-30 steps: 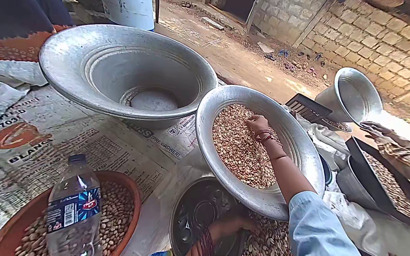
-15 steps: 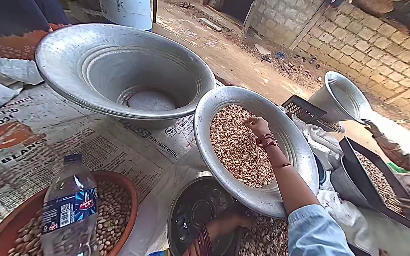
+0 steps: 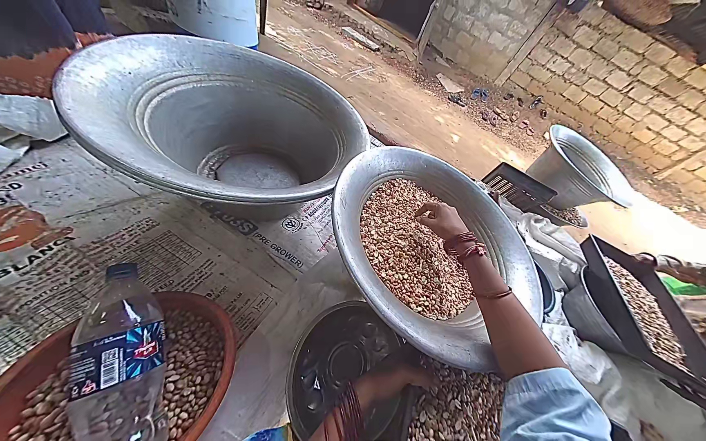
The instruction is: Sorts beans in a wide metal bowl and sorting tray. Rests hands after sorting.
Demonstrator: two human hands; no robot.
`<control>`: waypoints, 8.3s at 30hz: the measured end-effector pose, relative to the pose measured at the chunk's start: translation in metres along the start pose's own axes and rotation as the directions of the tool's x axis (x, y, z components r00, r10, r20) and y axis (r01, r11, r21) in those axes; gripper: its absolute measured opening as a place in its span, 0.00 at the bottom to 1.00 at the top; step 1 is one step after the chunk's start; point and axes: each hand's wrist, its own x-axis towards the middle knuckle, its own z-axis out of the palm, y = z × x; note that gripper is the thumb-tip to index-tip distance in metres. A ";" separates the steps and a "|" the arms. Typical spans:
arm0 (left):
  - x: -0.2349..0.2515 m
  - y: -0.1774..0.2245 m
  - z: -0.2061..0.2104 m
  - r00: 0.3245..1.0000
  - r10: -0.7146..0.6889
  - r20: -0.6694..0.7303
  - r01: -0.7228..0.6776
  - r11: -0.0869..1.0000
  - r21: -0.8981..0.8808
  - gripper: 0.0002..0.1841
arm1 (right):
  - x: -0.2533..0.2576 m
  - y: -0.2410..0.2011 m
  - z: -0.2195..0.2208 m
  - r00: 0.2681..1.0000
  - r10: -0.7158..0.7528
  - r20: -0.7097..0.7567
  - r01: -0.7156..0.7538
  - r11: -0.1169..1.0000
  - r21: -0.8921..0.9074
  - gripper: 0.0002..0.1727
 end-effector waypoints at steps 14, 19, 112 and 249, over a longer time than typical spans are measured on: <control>-0.004 0.001 0.005 0.998 0.015 -0.068 -0.015 1.000 0.006 0.29 | -0.140 -0.059 -0.017 0.774 -0.393 0.496 0.422 0.905 0.059 0.26; -0.003 -0.001 0.004 0.998 0.015 -0.061 -0.013 1.000 0.022 0.25 | -0.064 -0.044 0.018 0.836 -0.175 0.521 0.188 0.982 0.029 0.23; -0.006 0.005 0.006 0.997 -0.001 -0.076 0.005 0.998 0.057 0.26 | -0.154 -0.020 -0.025 0.757 -0.220 0.615 0.298 0.954 -0.025 0.26; -0.006 0.005 0.006 0.990 -0.089 -0.105 0.100 0.989 0.107 0.19 | -0.016 0.130 0.008 0.966 0.258 0.032 -0.238 0.825 0.513 0.14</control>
